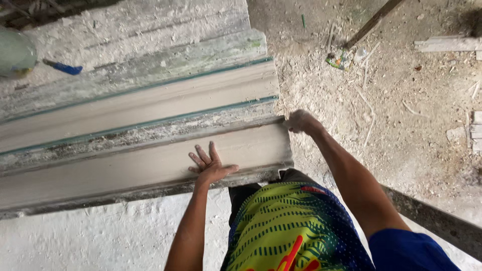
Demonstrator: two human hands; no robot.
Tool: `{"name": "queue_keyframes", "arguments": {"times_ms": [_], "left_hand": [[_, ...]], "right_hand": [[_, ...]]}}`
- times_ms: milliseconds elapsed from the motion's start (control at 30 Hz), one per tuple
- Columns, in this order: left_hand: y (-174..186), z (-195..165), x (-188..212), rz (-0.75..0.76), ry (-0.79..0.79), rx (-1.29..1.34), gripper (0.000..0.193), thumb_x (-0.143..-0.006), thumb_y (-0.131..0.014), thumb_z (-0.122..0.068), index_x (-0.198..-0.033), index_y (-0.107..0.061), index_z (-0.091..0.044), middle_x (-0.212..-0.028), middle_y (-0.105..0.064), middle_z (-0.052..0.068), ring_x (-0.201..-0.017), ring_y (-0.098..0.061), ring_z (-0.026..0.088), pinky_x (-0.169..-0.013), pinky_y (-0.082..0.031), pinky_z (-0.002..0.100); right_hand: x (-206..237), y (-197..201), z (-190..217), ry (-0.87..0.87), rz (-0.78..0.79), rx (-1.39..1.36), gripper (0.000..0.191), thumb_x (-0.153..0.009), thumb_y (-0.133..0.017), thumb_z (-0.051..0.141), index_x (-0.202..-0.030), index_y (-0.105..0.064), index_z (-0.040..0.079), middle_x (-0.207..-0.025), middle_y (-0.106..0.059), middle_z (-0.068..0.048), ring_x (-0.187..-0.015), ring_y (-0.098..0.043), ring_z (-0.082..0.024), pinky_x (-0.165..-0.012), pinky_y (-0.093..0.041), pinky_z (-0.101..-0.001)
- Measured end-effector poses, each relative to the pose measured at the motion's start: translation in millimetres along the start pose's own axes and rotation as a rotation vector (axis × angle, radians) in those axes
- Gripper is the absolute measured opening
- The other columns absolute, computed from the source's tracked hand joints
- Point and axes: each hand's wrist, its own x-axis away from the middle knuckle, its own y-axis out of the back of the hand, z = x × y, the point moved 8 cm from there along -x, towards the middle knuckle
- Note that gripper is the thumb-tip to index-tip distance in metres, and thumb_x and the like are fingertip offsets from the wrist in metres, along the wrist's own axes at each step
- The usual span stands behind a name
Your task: The person smooths the surface of decorative plaster molding strips laid on a workbench, running a hand tool along the profiles. They then scoop plaster powder from a sack into a bowl, pour in water from a jug, mix the plaster by hand, and return to work the mixture into the moldings.
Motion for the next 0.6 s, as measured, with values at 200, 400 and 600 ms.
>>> {"name": "queue_keyframes", "arguments": {"times_ms": [200,400,600], "left_hand": [[1,0,4,-0.017,-0.012,0.008,0.151,-0.064,-0.072,-0.084,-0.161,0.026,-0.021,-0.152,0.048,0.035,-0.131,0.050,0.062,-0.103,0.013,0.086],[2,-1,1,-0.013,-0.011,0.004,0.153,-0.063,-0.072,-0.084,-0.161,0.027,-0.021,-0.150,0.050,0.036,-0.129,0.051,0.062,-0.102,0.014,0.087],[0,1,2,-0.015,-0.014,0.017,0.154,-0.064,-0.073,-0.083,-0.160,0.029,-0.020,-0.149,0.051,0.036,-0.129,0.051,0.062,-0.101,0.015,0.087]], "right_hand": [[11,2,-11,-0.060,0.090,-0.525,0.018,-0.089,-0.072,0.008,-0.073,-0.070,0.000,-0.068,-0.067,-0.009,-0.056,-0.059,-0.015,-0.050,-0.050,-0.0306],[15,0,-8,0.020,0.093,-0.405,0.013,-0.091,-0.071,0.010,-0.084,-0.074,0.000,-0.077,-0.071,-0.010,-0.063,-0.066,-0.016,-0.057,-0.058,-0.0307],[18,6,10,0.241,-0.128,0.263,0.019,-0.096,-0.064,0.022,-0.095,-0.075,0.007,-0.082,-0.072,-0.006,-0.065,-0.066,-0.013,-0.056,-0.058,-0.0326]]}}
